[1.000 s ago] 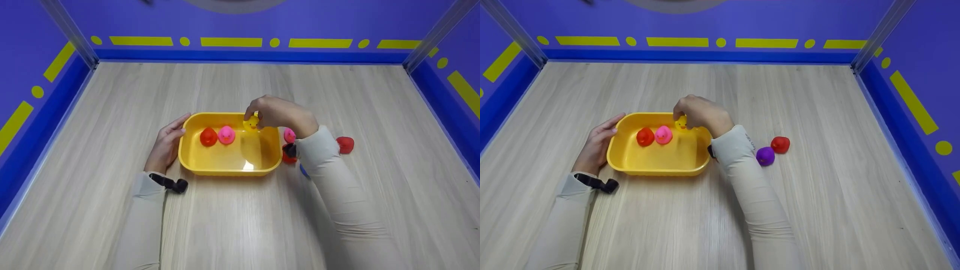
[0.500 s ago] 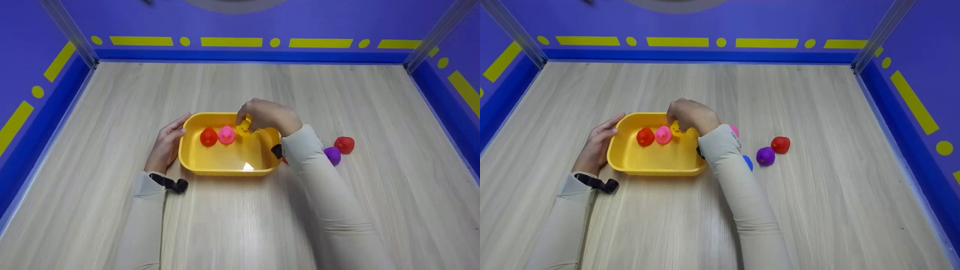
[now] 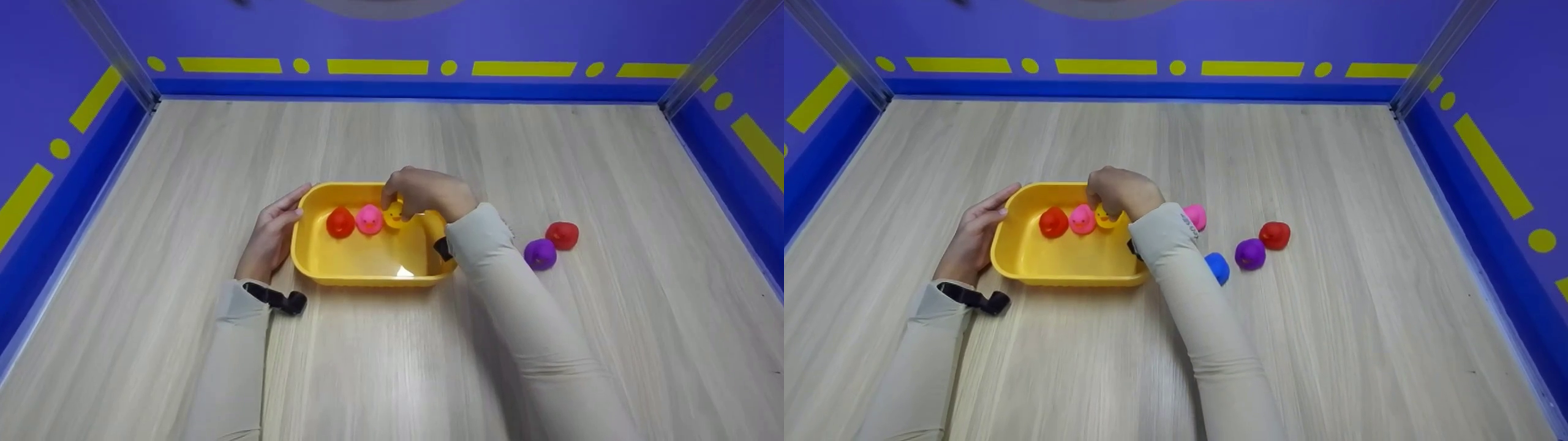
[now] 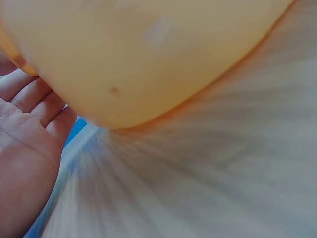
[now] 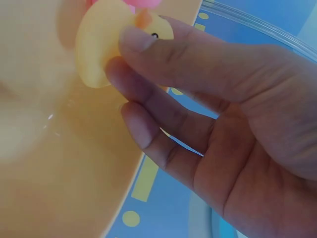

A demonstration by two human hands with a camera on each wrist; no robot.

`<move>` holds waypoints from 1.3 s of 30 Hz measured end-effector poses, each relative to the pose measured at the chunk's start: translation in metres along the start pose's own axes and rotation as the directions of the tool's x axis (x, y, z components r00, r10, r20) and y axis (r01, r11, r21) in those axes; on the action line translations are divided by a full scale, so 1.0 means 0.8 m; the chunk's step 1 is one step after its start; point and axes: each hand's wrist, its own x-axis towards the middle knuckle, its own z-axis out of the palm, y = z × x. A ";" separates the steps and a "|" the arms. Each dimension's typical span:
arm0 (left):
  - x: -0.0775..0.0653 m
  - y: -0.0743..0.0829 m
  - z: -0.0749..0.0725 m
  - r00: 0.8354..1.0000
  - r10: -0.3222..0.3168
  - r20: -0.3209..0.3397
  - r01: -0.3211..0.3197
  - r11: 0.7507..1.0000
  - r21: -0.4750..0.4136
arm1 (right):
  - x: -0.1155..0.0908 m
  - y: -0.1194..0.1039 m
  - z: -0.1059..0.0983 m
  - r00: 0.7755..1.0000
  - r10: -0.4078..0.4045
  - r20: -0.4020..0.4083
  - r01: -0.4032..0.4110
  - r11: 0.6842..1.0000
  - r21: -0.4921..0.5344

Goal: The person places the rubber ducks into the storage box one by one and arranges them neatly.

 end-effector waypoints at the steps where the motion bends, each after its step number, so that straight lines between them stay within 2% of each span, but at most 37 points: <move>1: 0.000 0.000 0.000 1.000 -0.002 0.001 0.002 1.000 0.001 | 0.001 -0.001 0.001 1.000 0.002 0.004 -0.002 1.000 -0.001; 8: -0.002 0.000 -0.001 1.000 -0.006 0.002 0.006 1.000 0.006 | 0.004 -0.005 0.004 1.000 0.008 0.012 -0.008 1.000 0.005; 17: -0.002 0.000 -0.001 1.000 -0.007 -0.009 0.007 1.000 0.006 | 0.007 -0.006 0.008 0.998 -0.056 -0.002 0.056 0.997 -0.045; 25: -0.001 0.000 0.000 1.000 -0.011 -0.005 0.011 1.000 0.011 | 0.008 0.000 0.011 0.999 -0.043 0.005 0.043 0.999 -0.033; 39: -0.001 0.001 0.000 1.000 -0.001 0.014 0.001 1.000 0.014 | 0.009 0.006 0.012 0.998 -0.066 0.015 0.067 0.997 -0.043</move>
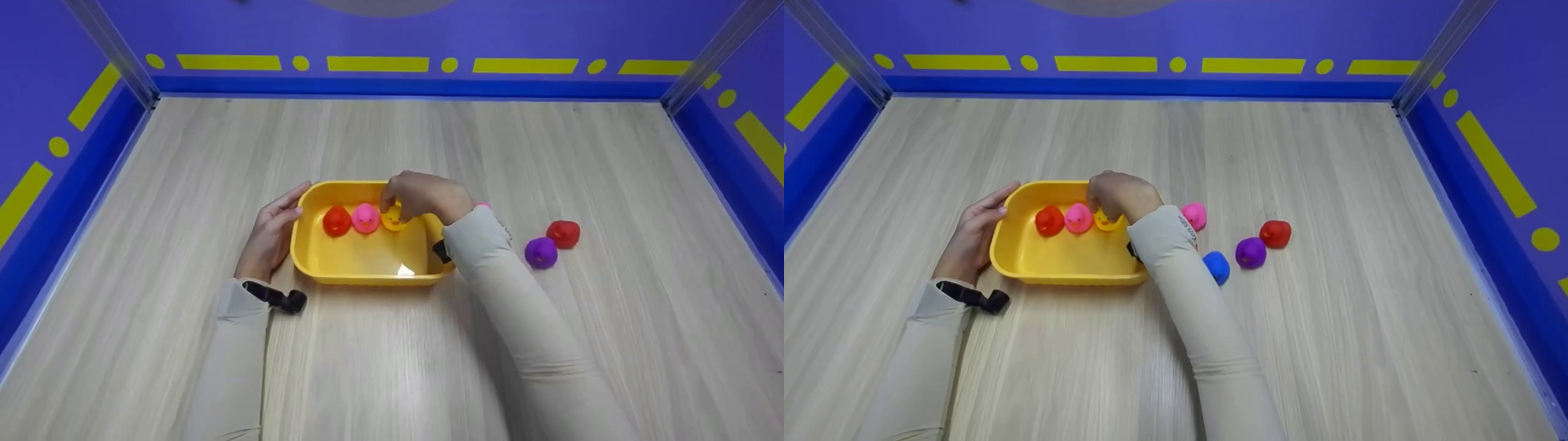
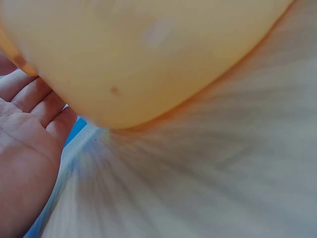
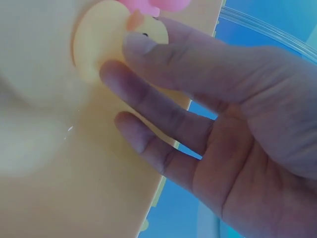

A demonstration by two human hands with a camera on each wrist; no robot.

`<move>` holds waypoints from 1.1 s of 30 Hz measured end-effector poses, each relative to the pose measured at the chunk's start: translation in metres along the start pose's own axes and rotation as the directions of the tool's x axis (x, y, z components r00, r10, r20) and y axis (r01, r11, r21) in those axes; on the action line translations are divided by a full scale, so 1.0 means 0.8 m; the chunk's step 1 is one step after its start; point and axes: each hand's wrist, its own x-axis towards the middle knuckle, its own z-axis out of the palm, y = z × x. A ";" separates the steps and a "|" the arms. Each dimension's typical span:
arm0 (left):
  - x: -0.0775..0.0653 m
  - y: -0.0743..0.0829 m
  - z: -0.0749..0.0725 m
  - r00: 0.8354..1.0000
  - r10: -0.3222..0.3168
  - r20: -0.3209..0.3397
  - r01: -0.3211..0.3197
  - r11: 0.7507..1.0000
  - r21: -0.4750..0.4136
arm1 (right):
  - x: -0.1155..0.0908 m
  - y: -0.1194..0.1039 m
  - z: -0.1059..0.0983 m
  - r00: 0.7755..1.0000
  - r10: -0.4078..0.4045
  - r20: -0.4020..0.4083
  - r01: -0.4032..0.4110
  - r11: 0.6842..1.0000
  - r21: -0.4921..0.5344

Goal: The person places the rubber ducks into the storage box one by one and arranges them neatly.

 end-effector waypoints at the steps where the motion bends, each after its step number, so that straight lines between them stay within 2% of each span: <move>1: 0.000 0.000 0.000 1.000 0.000 0.003 0.000 1.000 0.006 | 0.000 0.000 0.000 1.000 0.003 0.003 -0.003 1.000 0.001; 14: 0.001 0.000 0.001 1.000 0.018 -0.011 -0.018 1.000 0.010 | -0.005 -0.002 -0.008 0.995 0.097 0.032 -0.099 0.994 0.047; 24: 0.001 -0.001 0.000 1.000 0.011 -0.015 -0.011 1.000 -0.003 | -0.020 0.001 -0.013 0.995 0.095 -0.011 -0.094 0.993 0.068; 33: 0.001 -0.001 0.000 1.000 0.009 -0.011 -0.009 1.000 0.003 | -0.034 0.007 -0.024 0.998 0.046 -0.045 -0.043 0.996 0.079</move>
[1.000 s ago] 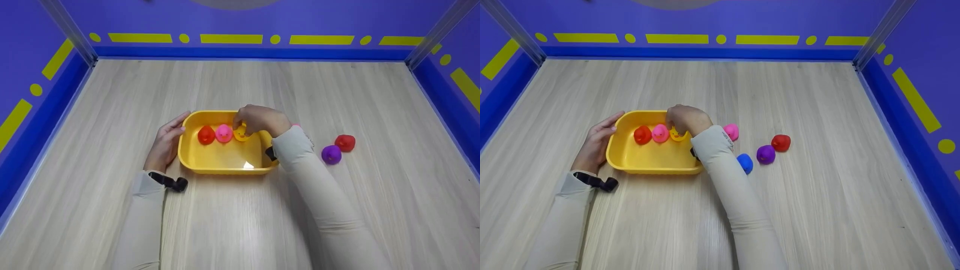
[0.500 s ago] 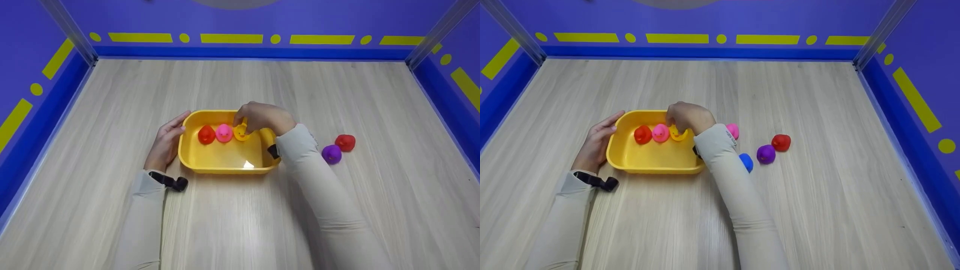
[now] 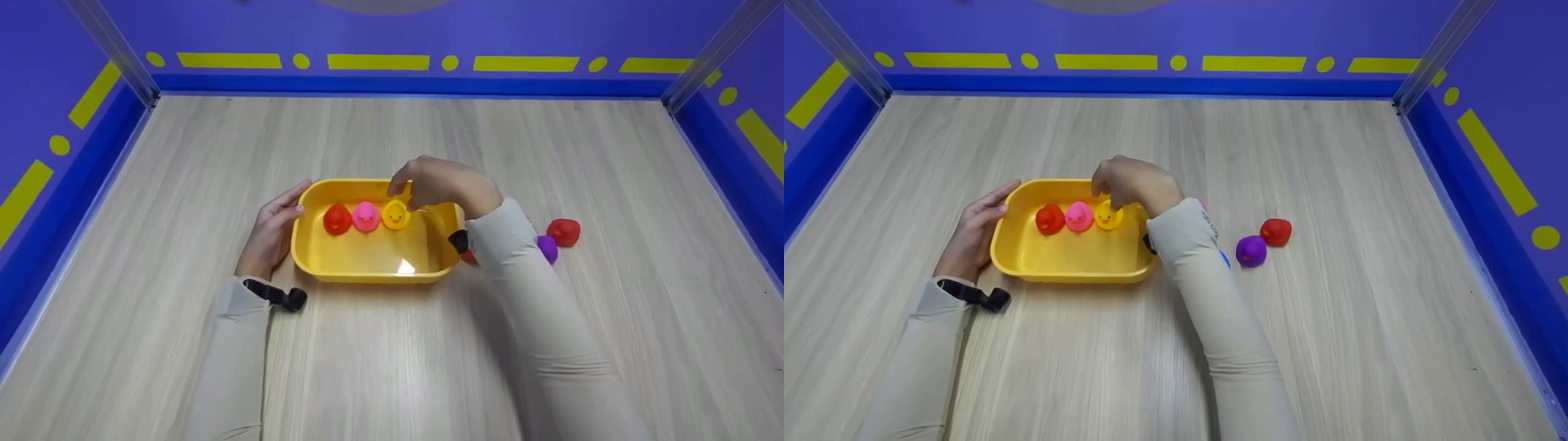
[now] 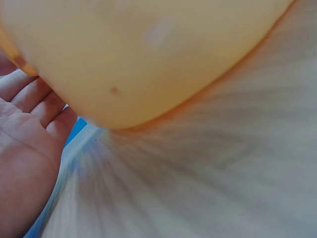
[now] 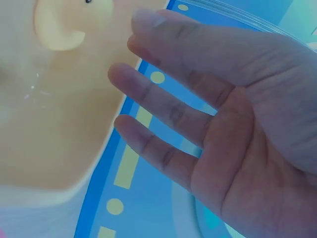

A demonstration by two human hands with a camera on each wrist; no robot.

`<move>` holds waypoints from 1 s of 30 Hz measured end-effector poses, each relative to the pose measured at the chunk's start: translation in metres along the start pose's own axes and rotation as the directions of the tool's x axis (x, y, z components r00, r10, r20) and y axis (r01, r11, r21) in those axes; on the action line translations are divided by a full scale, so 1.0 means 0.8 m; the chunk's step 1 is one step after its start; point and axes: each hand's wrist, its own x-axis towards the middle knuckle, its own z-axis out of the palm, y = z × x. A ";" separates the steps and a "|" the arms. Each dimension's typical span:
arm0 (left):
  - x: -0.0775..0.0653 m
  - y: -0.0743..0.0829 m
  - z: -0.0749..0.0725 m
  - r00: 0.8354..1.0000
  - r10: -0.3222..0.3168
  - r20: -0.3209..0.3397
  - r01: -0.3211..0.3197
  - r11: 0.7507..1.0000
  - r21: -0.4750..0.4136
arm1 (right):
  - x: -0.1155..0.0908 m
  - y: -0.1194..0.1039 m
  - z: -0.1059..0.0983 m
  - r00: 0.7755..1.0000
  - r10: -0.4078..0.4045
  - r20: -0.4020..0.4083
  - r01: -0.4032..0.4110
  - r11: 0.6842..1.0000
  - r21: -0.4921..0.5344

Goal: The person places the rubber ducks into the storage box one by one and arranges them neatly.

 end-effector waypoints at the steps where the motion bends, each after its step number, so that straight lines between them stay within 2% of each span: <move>1: 0.000 0.000 0.000 1.000 -0.001 -0.003 0.001 1.000 -0.005 | -0.002 0.001 -0.001 1.000 0.002 -0.002 -0.002 1.000 -0.001; 7: 0.001 -0.001 -0.001 1.000 -0.003 -0.006 0.003 1.000 -0.014 | -0.014 0.010 -0.005 0.999 -0.023 -0.044 0.022 1.000 -0.016; 12: 0.001 -0.001 -0.001 1.000 -0.003 -0.002 0.003 1.000 -0.005 | -0.026 0.022 -0.007 0.991 -0.083 -0.104 0.082 0.997 -0.009; 18: 0.000 -0.001 -0.001 1.000 -0.015 0.004 0.015 1.000 -0.011 | -0.033 0.038 -0.007 0.983 -0.127 -0.136 0.129 0.992 0.007; 30: 0.000 -0.001 -0.001 1.000 -0.010 0.009 0.010 1.000 -0.016 | -0.047 0.069 -0.004 0.977 -0.109 -0.181 0.117 0.993 0.030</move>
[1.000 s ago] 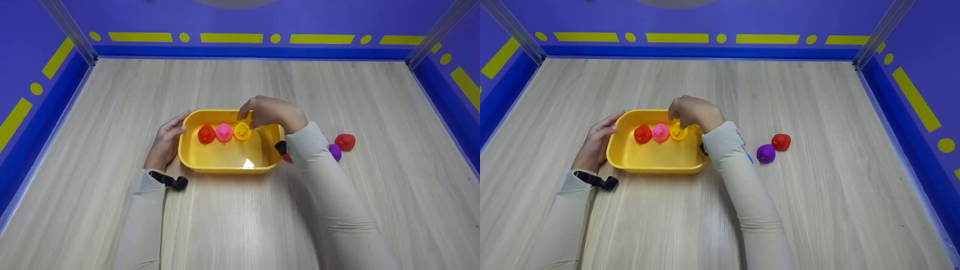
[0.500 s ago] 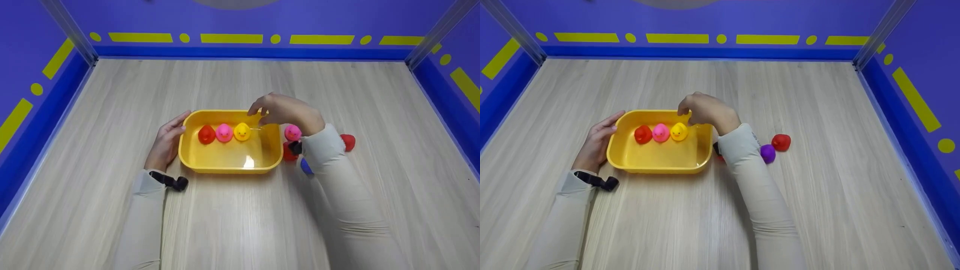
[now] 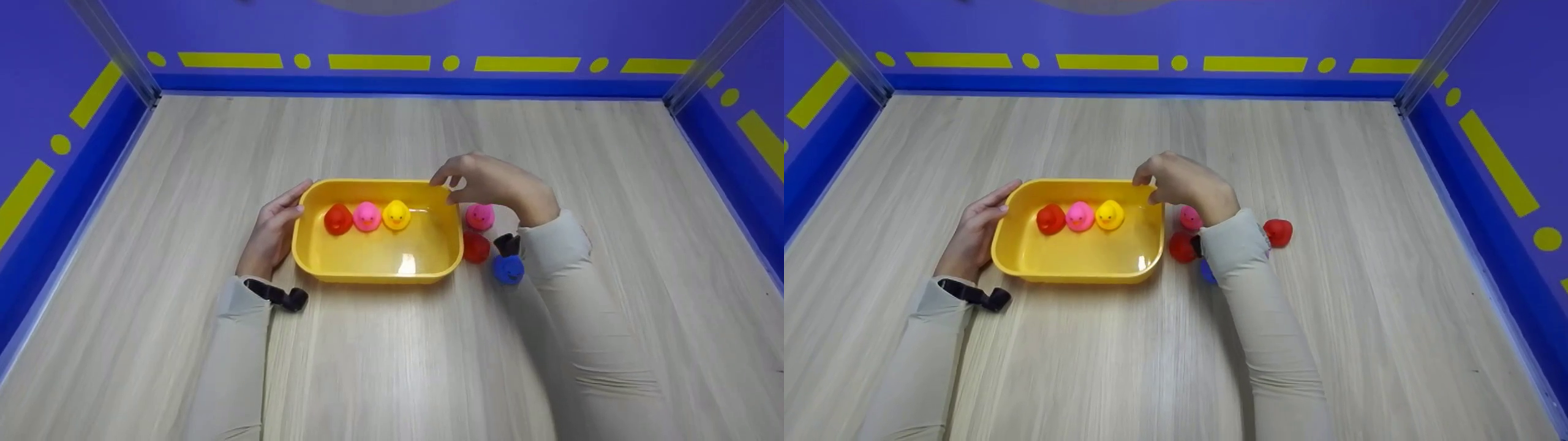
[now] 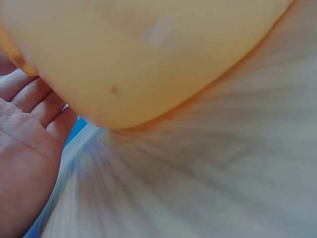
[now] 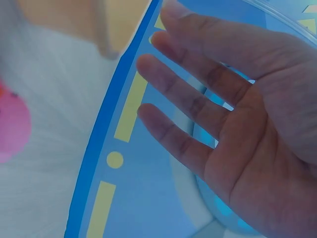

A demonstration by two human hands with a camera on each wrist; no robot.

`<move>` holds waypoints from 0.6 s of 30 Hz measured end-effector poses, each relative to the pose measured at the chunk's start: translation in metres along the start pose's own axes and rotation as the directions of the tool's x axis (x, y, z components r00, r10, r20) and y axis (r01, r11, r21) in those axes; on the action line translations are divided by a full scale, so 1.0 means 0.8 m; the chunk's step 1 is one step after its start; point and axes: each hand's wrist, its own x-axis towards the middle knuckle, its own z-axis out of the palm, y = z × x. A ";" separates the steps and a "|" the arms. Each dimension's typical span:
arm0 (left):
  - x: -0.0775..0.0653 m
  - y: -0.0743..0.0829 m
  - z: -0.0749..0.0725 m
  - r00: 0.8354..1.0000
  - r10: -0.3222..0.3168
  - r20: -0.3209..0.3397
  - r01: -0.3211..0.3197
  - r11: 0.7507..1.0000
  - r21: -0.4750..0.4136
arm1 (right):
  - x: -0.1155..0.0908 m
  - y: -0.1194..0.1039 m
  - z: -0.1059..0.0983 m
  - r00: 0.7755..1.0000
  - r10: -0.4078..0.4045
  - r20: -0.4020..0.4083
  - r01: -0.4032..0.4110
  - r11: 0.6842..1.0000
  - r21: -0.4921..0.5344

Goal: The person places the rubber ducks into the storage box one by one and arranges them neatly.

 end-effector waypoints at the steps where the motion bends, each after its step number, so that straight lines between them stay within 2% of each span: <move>1: 0.000 0.000 0.000 1.000 0.002 0.004 -0.002 1.000 0.003 | -0.001 0.003 0.000 1.000 -0.001 -0.003 0.001 1.000 -0.001; 7: 0.001 0.000 -0.003 1.000 0.003 0.021 -0.004 1.000 0.014 | -0.011 0.019 0.001 1.000 0.013 -0.007 -0.013 1.000 0.015; 18: -0.001 0.000 0.000 1.000 0.005 -0.002 -0.005 1.000 -0.011 | -0.026 0.048 0.005 0.997 0.073 -0.006 -0.073 0.997 0.022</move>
